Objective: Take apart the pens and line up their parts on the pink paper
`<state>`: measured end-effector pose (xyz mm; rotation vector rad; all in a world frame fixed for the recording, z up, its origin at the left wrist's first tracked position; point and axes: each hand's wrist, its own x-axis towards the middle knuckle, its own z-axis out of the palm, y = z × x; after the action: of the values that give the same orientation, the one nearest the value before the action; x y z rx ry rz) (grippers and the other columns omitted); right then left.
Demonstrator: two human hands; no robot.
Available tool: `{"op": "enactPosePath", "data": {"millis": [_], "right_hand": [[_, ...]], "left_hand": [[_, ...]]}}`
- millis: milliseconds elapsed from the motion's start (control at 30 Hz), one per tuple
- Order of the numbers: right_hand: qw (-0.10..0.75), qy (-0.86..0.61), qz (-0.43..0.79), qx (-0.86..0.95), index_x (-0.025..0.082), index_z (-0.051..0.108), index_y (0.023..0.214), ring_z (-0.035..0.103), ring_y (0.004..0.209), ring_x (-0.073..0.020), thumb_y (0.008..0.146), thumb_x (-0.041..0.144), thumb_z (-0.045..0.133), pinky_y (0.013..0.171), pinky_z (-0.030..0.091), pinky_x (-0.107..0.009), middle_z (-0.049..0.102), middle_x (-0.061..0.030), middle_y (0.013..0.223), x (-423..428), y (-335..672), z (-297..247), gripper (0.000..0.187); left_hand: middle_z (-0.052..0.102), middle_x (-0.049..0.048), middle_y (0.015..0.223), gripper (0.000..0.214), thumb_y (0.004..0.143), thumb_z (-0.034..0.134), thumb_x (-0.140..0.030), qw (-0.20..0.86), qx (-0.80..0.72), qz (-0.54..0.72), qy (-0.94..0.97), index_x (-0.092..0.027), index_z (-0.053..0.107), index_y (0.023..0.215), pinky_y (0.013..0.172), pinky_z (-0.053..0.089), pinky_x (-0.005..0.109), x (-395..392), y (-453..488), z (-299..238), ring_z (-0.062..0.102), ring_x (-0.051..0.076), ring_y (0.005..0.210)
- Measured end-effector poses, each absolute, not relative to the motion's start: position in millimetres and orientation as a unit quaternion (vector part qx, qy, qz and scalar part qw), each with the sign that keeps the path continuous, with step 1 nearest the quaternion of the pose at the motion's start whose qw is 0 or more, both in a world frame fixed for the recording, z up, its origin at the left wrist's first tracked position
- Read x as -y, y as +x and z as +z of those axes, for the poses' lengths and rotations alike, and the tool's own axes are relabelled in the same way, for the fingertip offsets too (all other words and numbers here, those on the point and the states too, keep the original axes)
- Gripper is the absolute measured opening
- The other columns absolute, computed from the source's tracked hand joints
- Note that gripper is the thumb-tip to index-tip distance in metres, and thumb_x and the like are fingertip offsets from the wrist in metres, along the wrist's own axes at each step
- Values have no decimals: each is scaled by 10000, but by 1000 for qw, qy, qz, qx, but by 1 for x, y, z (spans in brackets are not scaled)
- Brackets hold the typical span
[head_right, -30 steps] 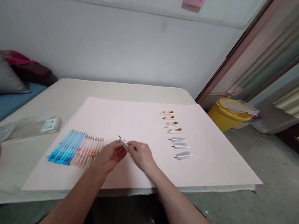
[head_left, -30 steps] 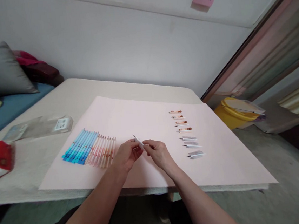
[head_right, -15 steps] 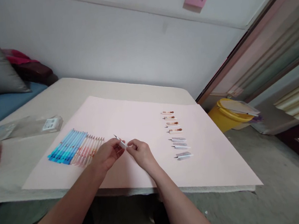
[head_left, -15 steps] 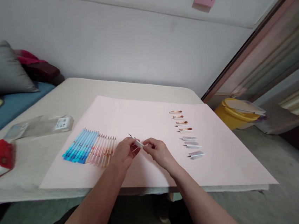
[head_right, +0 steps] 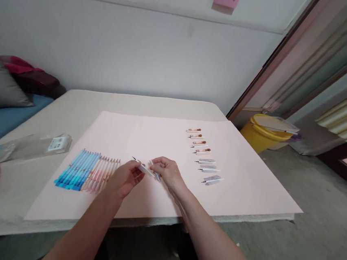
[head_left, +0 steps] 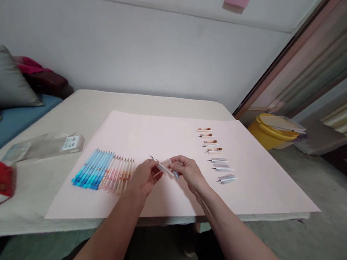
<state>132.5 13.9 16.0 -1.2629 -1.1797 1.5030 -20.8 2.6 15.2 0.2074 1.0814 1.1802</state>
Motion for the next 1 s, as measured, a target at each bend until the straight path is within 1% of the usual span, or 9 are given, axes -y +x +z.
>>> {"op": "enactPosePath", "data": {"millis": [100, 200, 467, 533, 600, 733, 867, 1000], "right_hand": [[402, -499, 604, 474, 160, 627, 766, 501, 526, -113, 575, 336, 735, 503, 356, -237, 603, 6, 608, -16, 132, 12, 282], [393, -499, 601, 486, 160, 622, 728, 469, 508, -104, 553, 371, 766, 490, 344, -234, 567, 24, 574, -18, 132, 7, 309], [393, -486, 595, 505, 164, 620, 704, 452, 529, -88, 582, 322, 758, 509, 334, -218, 553, 37, 587, -22, 133, -3, 243], [388, -487, 597, 506, 166, 633, 724, 442, 517, -84, 592, 318, 750, 494, 328, -213, 539, 42, 572, -21, 133, -3, 233], [376, -485, 606, 506, 173, 659, 786, 449, 518, -84, 600, 315, 745, 481, 334, -208, 536, 43, 582, -20, 133, -1, 249], [361, -489, 637, 474, 192, 694, 919, 507, 554, -88, 578, 257, 746, 489, 372, -203, 592, 23, 671, -17, 133, 4, 351], [357, -499, 663, 429, 190, 707, 932, 562, 592, -105, 564, 242, 740, 535, 426, -224, 644, -7, 738, -16, 132, 7, 373], [350, -502, 665, 428, 185, 713, 937, 572, 595, -107, 556, 272, 756, 551, 448, -234, 663, -18, 757, -15, 131, 6, 393]], "left_hand": [[599, 25, 679, 68, 658, 645, -115, 712, -485, 495, 111, -143, 593, 690, 572, 464, 232, 4, -4, 12, 563, 105, 597], [616, 36, 716, 102, 629, 685, -125, 721, -478, 485, 124, -140, 619, 705, 601, 462, 238, 7, 3, 8, 567, 107, 621], [631, 40, 754, 95, 646, 674, -111, 725, -465, 492, 129, -147, 626, 719, 650, 476, 245, 8, 0, 5, 579, 111, 665], [632, 38, 760, 90, 655, 666, -107, 723, -465, 495, 126, -146, 623, 724, 653, 476, 237, 7, 0, 4, 581, 107, 671], [634, 39, 762, 85, 661, 660, -99, 718, -463, 504, 121, -143, 615, 718, 653, 476, 229, 6, -1, 4, 582, 103, 672], [638, 50, 763, 79, 670, 654, -95, 707, -458, 526, 119, -139, 603, 711, 648, 480, 233, 4, -3, 2, 589, 111, 676], [632, 44, 740, 68, 671, 651, -103, 695, -463, 537, 118, -140, 605, 705, 627, 478, 235, 3, -3, 0, 587, 112, 656], [631, 35, 737, 78, 656, 662, -118, 683, -480, 537, 123, -136, 618, 718, 615, 460, 222, 5, -1, 0, 584, 103, 654]]}}
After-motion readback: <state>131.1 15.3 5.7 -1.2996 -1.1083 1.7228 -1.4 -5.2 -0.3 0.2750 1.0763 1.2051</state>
